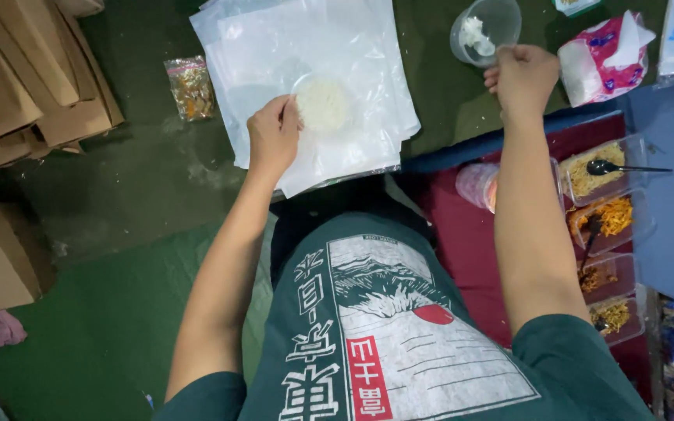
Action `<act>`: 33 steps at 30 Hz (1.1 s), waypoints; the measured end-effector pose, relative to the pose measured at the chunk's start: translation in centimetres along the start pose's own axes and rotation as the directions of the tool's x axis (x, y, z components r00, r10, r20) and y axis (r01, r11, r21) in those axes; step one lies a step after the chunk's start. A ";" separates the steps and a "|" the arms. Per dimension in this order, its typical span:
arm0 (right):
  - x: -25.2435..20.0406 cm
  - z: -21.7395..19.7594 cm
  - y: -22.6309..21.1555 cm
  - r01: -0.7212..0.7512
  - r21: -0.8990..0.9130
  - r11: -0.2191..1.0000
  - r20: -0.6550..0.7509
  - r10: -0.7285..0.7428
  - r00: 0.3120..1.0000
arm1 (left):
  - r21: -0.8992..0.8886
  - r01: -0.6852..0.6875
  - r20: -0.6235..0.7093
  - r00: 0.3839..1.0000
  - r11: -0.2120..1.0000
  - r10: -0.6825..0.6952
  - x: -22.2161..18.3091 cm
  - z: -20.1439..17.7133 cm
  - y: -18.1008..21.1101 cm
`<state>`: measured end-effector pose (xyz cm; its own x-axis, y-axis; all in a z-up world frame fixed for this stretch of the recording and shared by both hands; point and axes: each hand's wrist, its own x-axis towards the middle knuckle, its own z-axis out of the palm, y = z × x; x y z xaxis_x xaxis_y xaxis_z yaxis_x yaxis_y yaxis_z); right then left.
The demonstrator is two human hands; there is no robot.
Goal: Prepare and package food items into containers and boxes
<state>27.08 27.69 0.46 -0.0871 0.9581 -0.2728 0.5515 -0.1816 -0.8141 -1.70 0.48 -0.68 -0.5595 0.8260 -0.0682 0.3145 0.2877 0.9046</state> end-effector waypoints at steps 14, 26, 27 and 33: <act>-8.7 5.3 -2.0 0.747 -0.183 0.639 0.106 -0.743 0.661 | -0.036 0.051 -0.142 0.988 0.998 -0.056 0.7 1.1 -0.5; -12.7 11.4 -3.5 -0.676 0.503 0.538 0.761 0.095 0.641 | -0.233 0.030 0.006 1.000 0.972 -0.029 0.2 3.0 0.1; -12.5 11.1 -3.2 -0.744 0.532 0.404 0.802 0.041 0.596 | -0.017 -0.137 -0.024 0.990 0.990 0.137 0.6 1.9 0.1; -12.4 9.1 -5.0 -0.745 0.655 0.129 0.753 -0.024 0.658 | 0.677 -0.270 0.235 0.961 0.684 0.146 1.8 -4.9 -1.9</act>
<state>17.82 14.73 3.25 -0.6951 0.4677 -0.5460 -0.4072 -0.8820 -0.2372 -7.09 -0.92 -0.44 -0.3110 0.9499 -0.0322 0.8857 0.3020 0.3525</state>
